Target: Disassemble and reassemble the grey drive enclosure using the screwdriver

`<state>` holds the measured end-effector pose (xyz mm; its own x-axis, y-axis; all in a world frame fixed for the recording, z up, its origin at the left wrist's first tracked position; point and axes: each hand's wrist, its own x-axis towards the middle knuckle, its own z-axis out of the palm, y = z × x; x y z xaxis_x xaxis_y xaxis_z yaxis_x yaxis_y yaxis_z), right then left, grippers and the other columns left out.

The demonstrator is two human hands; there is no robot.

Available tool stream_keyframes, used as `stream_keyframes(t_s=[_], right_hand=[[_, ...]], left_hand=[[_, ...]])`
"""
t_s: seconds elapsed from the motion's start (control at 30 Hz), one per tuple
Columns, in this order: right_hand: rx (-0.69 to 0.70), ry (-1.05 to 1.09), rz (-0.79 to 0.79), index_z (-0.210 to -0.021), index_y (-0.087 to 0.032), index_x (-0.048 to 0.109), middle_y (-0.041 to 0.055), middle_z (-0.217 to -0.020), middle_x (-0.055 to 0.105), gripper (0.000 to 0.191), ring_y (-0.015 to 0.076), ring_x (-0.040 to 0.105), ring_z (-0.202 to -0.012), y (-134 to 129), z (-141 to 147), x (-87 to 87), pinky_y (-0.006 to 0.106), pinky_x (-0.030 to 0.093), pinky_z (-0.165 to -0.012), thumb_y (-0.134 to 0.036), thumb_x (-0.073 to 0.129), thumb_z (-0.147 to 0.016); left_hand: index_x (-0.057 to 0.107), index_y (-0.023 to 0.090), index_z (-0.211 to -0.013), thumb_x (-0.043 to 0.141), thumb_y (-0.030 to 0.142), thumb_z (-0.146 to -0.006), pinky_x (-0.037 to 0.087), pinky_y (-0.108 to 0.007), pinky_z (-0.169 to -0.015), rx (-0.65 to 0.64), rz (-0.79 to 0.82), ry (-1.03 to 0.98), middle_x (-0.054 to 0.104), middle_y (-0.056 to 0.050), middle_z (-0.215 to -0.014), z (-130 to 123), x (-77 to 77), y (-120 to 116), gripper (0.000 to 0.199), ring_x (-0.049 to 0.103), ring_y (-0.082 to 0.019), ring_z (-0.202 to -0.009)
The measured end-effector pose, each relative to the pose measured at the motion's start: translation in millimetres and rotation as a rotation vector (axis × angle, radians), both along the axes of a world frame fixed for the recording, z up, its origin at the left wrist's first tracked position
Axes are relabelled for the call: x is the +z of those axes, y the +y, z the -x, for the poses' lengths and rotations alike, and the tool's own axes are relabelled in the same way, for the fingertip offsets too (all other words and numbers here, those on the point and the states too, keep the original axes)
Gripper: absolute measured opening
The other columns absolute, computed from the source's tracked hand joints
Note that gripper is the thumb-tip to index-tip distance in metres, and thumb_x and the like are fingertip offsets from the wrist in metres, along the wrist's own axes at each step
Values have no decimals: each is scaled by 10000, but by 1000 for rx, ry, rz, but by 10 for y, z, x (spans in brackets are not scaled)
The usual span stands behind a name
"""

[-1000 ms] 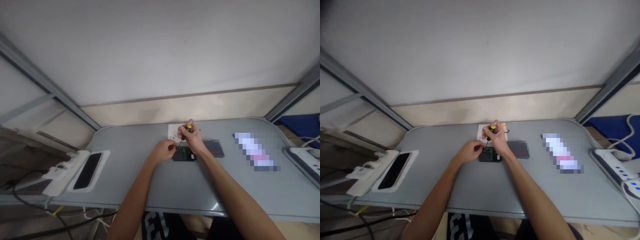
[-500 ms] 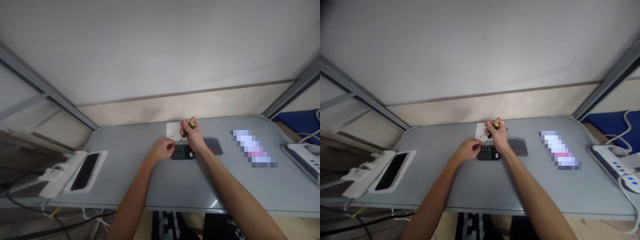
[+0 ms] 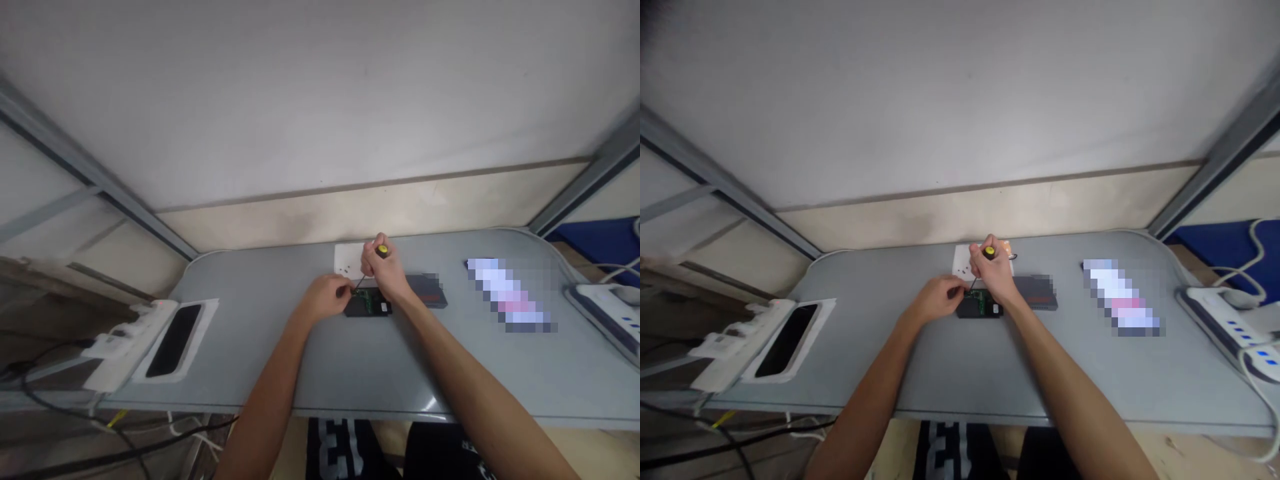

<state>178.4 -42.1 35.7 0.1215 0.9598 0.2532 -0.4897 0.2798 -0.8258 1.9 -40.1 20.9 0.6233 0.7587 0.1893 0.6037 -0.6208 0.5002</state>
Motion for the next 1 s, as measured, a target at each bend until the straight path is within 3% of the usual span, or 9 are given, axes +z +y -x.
stream_keyframes(t_s=[0.07, 0.17, 0.33, 0.43, 0.5, 0.6, 0.77, 0.9, 1.0], right_hand=[[17, 6, 0, -827, -269, 411, -101, -561, 344, 470, 94, 288, -459, 8, 4, 18, 244, 256, -461, -636, 700, -874], [103, 23, 14, -908, -255, 545, -58, -614, 395, 455, 118, 355, -513, 7, 4, 52, 273, 312, -496, -709, 541, -934], [100, 6, 12, -827, -246, 498, -19, -753, 536, 417, 132, 503, -660, 0, -11, 11, 274, 398, -590, -572, 758, -850], [58, 31, 37, -803, -263, 386, -84, -624, 374, 515, 102, 340, -522, 31, -18, -20, 248, 308, -507, -602, 772, -829], [60, 51, 45, -816, -265, 419, -94, -594, 290, 499, 101, 252, -495, 48, -23, -5, 250, 260, -477, -688, 678, -863], [126, 78, 59, -941, -248, 583, -54, -635, 396, 471, 121, 367, -537, 29, -32, 52, 277, 349, -511, -717, 563, -918], [160, 18, 33, -891, -235, 581, 0, -844, 609, 387, 149, 605, -743, -54, -25, 72, 298, 478, -667, -549, 796, -820], [92, -15, 3, -825, -257, 427, -87, -615, 455, 465, 99, 429, -531, -21, 3, 16, 251, 363, -546, -524, 808, -826], [113, 13, -9, -898, -249, 525, -87, -598, 374, 414, 97, 333, -509, 15, 13, 11, 253, 301, -512, -636, 671, -897]], left_hand=[[779, 216, -966, 564, 108, -887, 492, -280, -787, -7, 4, -6, 773, -45, -937, 5, -3, 0, 253, 691, -189, -842], [776, 217, -969, 561, 117, -899, 488, -266, -754, -6, 14, -24, 766, -38, -914, 15, -16, 0, 247, 676, -173, -794], [767, 213, -924, 555, 111, -902, 485, -257, -768, -7, 24, -71, 761, -31, -915, 22, -17, -9, 237, 672, -165, -809], [770, 214, -921, 557, 109, -898, 478, -255, -756, -9, 25, -52, 759, -34, -907, 20, -7, -11, 238, 668, -167, -805], [773, 214, -928, 559, 113, -895, 476, -257, -753, -9, 18, -34, 760, -39, -913, 17, -2, -10, 238, 667, -170, -808], [780, 218, -942, 556, 129, -901, 477, -264, -746, 2, 26, -13, 762, -42, -910, 15, 0, -8, 244, 664, -174, -790], [789, 220, -968, 555, 151, -901, 494, -279, -789, 17, 68, -18, 775, -46, -937, 22, 8, -14, 253, 677, -187, -824], [786, 209, -970, 554, 173, -901, 483, -265, -748, 25, 142, -46, 769, -33, -900, 38, 17, -16, 244, 657, -171, -775], [774, 198, -957, 570, 220, -905, 443, -248, -656, 27, 224, -47, 715, -5, -763, 53, 18, -14, 212, 597, -149, -667]])
